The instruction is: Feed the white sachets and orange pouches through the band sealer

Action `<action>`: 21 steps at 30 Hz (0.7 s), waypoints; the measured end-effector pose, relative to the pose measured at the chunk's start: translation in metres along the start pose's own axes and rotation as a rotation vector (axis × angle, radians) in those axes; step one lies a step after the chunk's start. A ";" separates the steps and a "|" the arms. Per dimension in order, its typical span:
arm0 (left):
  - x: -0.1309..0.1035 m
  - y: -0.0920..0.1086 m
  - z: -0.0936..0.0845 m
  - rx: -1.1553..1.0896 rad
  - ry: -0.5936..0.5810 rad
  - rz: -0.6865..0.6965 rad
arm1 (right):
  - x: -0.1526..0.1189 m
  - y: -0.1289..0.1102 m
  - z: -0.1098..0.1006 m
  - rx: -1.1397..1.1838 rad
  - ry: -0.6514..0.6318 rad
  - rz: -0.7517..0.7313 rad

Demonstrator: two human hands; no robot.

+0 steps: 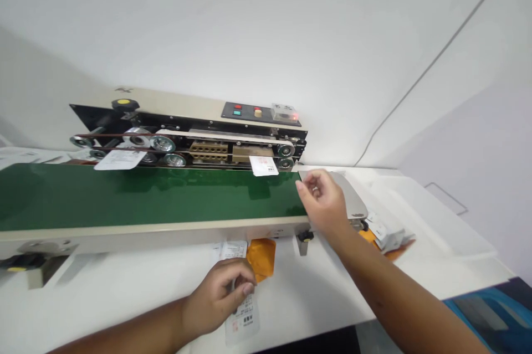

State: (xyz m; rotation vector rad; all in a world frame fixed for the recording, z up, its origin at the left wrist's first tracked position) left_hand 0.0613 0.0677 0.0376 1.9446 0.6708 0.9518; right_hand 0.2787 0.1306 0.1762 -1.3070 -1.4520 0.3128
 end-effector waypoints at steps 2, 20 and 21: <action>0.000 -0.001 0.000 0.007 0.003 -0.004 | -0.028 -0.017 0.009 -0.076 -0.141 -0.150; 0.003 0.010 -0.013 0.052 0.059 0.055 | -0.163 0.051 0.123 -0.164 -0.854 -0.276; 0.003 0.011 -0.014 0.053 0.064 0.061 | -0.163 0.048 0.122 -0.130 -0.851 -0.307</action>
Point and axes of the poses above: each hand's wrist, its own x-axis towards the middle knuckle, its own z-axis out of the palm, y = z × x, the point moved 10 cm from there along x, towards the middle knuckle, and after that the axes turned 3 degrees about x, right-handed, at the moved point
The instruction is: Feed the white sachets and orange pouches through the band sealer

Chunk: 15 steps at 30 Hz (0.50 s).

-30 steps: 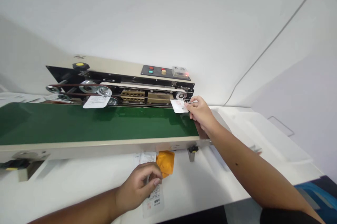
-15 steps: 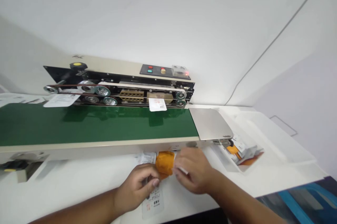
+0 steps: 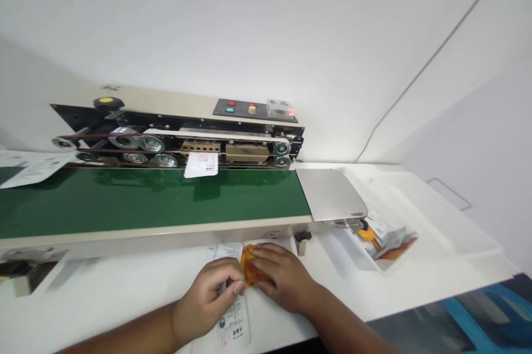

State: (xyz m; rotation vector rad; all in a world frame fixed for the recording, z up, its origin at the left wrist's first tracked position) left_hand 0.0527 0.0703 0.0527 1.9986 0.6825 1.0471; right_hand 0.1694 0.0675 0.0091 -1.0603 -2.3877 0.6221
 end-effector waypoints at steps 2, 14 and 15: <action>0.000 0.001 -0.002 0.002 0.008 0.001 | -0.001 -0.006 -0.006 0.053 0.038 -0.078; -0.005 -0.016 0.011 0.047 -0.087 -0.107 | -0.024 0.020 -0.048 0.376 0.444 0.066; -0.006 -0.015 0.015 0.029 -0.115 -0.093 | -0.023 0.020 -0.047 0.370 0.434 0.066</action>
Point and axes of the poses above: each hand's wrist, its own x-axis towards the middle knuckle, its own z-axis out of the palm, y = z × x, the point moved 10 cm from there along x, towards the middle knuckle, and after that the axes turned 3 degrees about x, right-handed, at the moved point
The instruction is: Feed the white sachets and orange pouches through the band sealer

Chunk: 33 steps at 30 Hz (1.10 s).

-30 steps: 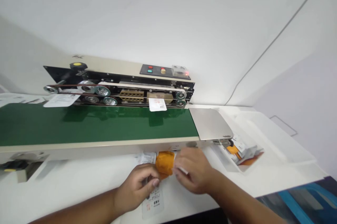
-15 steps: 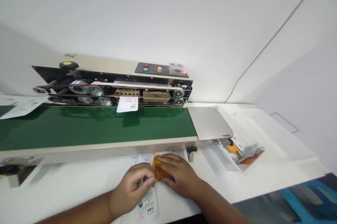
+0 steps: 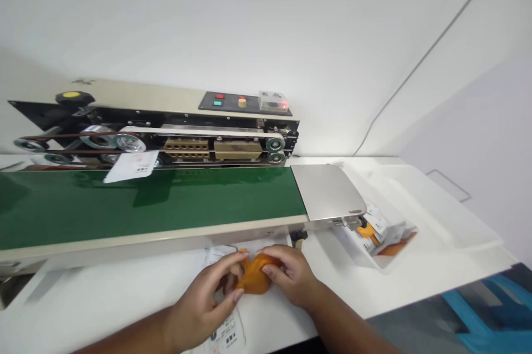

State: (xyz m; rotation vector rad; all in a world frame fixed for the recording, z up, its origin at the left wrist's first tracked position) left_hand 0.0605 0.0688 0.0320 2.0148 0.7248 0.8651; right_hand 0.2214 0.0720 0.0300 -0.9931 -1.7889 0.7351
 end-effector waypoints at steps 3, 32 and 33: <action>-0.002 0.001 0.007 -0.003 -0.052 0.027 | 0.003 -0.005 0.006 0.032 -0.058 -0.029; 0.001 -0.021 0.005 -0.118 0.003 -0.241 | -0.008 0.037 0.009 0.233 0.022 0.298; 0.002 -0.023 0.004 -0.140 0.022 -0.250 | -0.007 0.038 0.006 0.240 0.054 0.287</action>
Point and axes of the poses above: each hand's wrist, its own x-axis towards the middle knuckle, its own z-axis out of the palm, y = z × x, the point moved 10 cm from there along x, towards the middle knuckle, and after that the axes turned 3 degrees about x, right-handed, at the moved point
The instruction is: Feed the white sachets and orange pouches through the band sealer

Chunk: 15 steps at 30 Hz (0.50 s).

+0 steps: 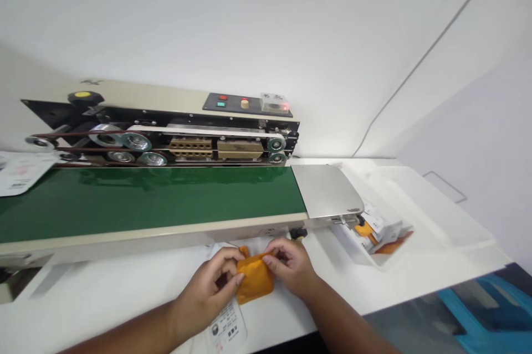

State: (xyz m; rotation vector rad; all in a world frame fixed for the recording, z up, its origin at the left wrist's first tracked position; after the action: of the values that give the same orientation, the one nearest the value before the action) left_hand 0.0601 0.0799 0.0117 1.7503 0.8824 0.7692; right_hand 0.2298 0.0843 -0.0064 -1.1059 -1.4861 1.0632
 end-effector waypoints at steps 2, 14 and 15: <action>0.001 -0.003 -0.002 -0.051 0.023 -0.017 | 0.001 0.000 -0.005 0.009 0.037 -0.018; 0.002 -0.025 -0.007 -0.284 0.130 -0.128 | 0.001 -0.003 -0.004 0.016 0.044 -0.070; 0.002 -0.024 -0.008 -0.290 0.140 -0.126 | 0.000 0.000 -0.001 0.033 0.012 -0.049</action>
State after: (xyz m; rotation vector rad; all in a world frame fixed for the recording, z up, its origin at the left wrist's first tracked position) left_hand 0.0498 0.0916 -0.0080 1.3876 0.9155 0.8956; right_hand 0.2305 0.0849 -0.0063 -1.0462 -1.4740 1.0419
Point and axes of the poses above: each hand's wrist, its own x-axis towards the middle knuckle, its own z-axis out of the palm, y = z × x, the point moved 10 cm from there along x, towards the middle knuckle, and after that the axes turned 3 degrees about x, right-handed, at the moved point
